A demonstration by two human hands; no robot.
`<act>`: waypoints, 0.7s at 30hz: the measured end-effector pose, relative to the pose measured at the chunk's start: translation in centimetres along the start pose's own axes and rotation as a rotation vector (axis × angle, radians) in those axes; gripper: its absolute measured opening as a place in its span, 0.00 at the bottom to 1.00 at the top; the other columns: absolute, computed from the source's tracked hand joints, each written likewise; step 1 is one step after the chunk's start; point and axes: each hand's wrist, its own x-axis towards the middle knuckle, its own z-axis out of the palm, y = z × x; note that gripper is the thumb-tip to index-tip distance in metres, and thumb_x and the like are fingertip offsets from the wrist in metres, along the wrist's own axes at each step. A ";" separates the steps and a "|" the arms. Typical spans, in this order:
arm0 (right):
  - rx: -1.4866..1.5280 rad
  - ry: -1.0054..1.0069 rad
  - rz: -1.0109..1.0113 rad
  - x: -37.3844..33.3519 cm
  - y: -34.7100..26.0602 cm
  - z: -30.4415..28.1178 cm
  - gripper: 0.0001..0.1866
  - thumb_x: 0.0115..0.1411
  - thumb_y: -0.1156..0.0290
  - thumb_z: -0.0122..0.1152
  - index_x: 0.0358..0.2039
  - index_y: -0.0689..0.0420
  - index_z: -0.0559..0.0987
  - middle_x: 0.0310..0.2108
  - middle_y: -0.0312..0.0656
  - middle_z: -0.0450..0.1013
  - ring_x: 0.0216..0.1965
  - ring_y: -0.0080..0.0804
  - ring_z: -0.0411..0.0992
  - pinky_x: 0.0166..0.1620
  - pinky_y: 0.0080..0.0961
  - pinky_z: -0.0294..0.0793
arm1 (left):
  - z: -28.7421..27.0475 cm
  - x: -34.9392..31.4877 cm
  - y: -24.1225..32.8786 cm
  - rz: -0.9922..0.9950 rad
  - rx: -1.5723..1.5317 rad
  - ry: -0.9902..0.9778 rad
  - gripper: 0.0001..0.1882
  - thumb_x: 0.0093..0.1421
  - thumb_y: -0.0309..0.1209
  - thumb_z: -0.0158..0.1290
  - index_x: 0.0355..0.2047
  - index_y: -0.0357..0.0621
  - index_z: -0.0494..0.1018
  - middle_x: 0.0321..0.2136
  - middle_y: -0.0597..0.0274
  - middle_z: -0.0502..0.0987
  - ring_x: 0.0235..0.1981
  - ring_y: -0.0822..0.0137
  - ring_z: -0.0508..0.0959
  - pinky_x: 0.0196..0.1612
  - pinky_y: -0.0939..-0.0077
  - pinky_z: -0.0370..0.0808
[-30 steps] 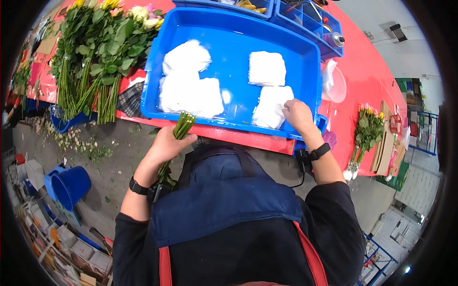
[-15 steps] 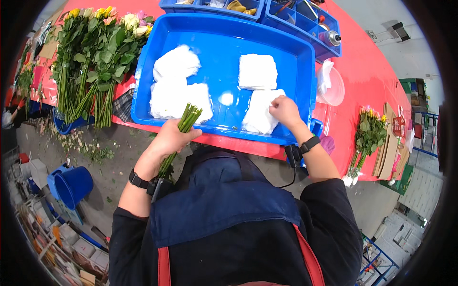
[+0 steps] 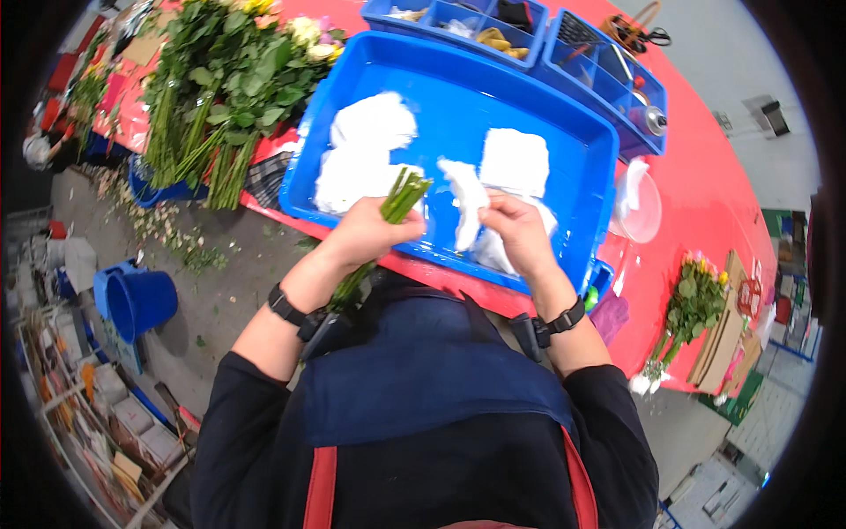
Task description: Wrapping flower stems with wet absorbent towels and plastic sleeves to maintain hydration.
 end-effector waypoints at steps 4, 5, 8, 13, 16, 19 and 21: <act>-0.081 -0.084 -0.056 0.9 -0.9 7.1 0.06 0.57 0.76 0.62 0.35 0.64 0.80 0.43 0.43 0.76 0.42 0.26 0.73 0.46 0.21 0.71 | -0.2 1.3 -1.2 0.072 0.104 0.168 0.08 0.49 0.28 0.60 0.28 0.37 0.78 0.18 0.69 0.75 0.19 0.78 0.71 0.23 0.78 0.68; -0.002 -0.090 0.053 1.3 -0.9 7.6 0.08 0.57 0.76 0.61 0.36 0.65 0.80 0.41 0.42 0.76 0.41 0.25 0.73 0.45 0.21 0.72 | -0.7 1.1 -1.5 0.069 0.108 0.183 0.08 0.49 0.28 0.60 0.28 0.37 0.78 0.18 0.69 0.75 0.19 0.78 0.71 0.23 0.78 0.68; 0.106 -0.107 0.191 2.4 0.1 8.3 0.11 0.59 0.75 0.60 0.41 0.66 0.78 0.36 0.39 0.77 0.36 0.23 0.73 0.43 0.21 0.72 | -1.9 0.8 -2.4 0.122 0.000 0.253 0.07 0.47 0.27 0.58 0.26 0.35 0.77 0.19 0.66 0.76 0.22 0.75 0.74 0.27 0.76 0.71; 0.475 -0.133 0.266 3.4 0.2 8.3 0.12 0.61 0.74 0.57 0.45 0.64 0.76 0.39 0.41 0.76 0.38 0.27 0.74 0.45 0.24 0.73 | -4.3 0.1 -3.1 0.090 0.040 0.351 0.04 0.50 0.25 0.55 0.26 0.38 0.76 0.19 0.66 0.76 0.14 0.78 0.69 0.15 0.81 0.62; 0.581 -0.115 0.279 3.7 0.4 8.6 0.13 0.62 0.73 0.57 0.46 0.63 0.76 0.40 0.41 0.76 0.41 0.28 0.74 0.48 0.27 0.72 | -5.3 -0.1 -3.1 0.087 0.019 0.393 0.05 0.51 0.27 0.56 0.26 0.37 0.76 0.18 0.65 0.76 0.12 0.78 0.67 0.14 0.81 0.61; 0.443 -0.148 0.174 3.7 0.4 10.3 0.13 0.62 0.73 0.57 0.46 0.64 0.76 0.40 0.40 0.76 0.41 0.26 0.73 0.47 0.25 0.72 | -5.2 -0.4 -2.4 0.020 -0.105 0.303 0.06 0.51 0.27 0.57 0.26 0.37 0.75 0.18 0.67 0.74 0.12 0.79 0.66 0.15 0.81 0.61; 0.244 -0.178 0.176 3.7 0.2 11.7 0.14 0.62 0.73 0.57 0.47 0.65 0.76 0.39 0.39 0.76 0.40 0.23 0.73 0.45 0.21 0.71 | -4.4 -0.1 -2.6 0.090 -0.099 0.257 0.06 0.51 0.27 0.59 0.26 0.37 0.75 0.17 0.70 0.72 0.14 0.80 0.66 0.16 0.80 0.60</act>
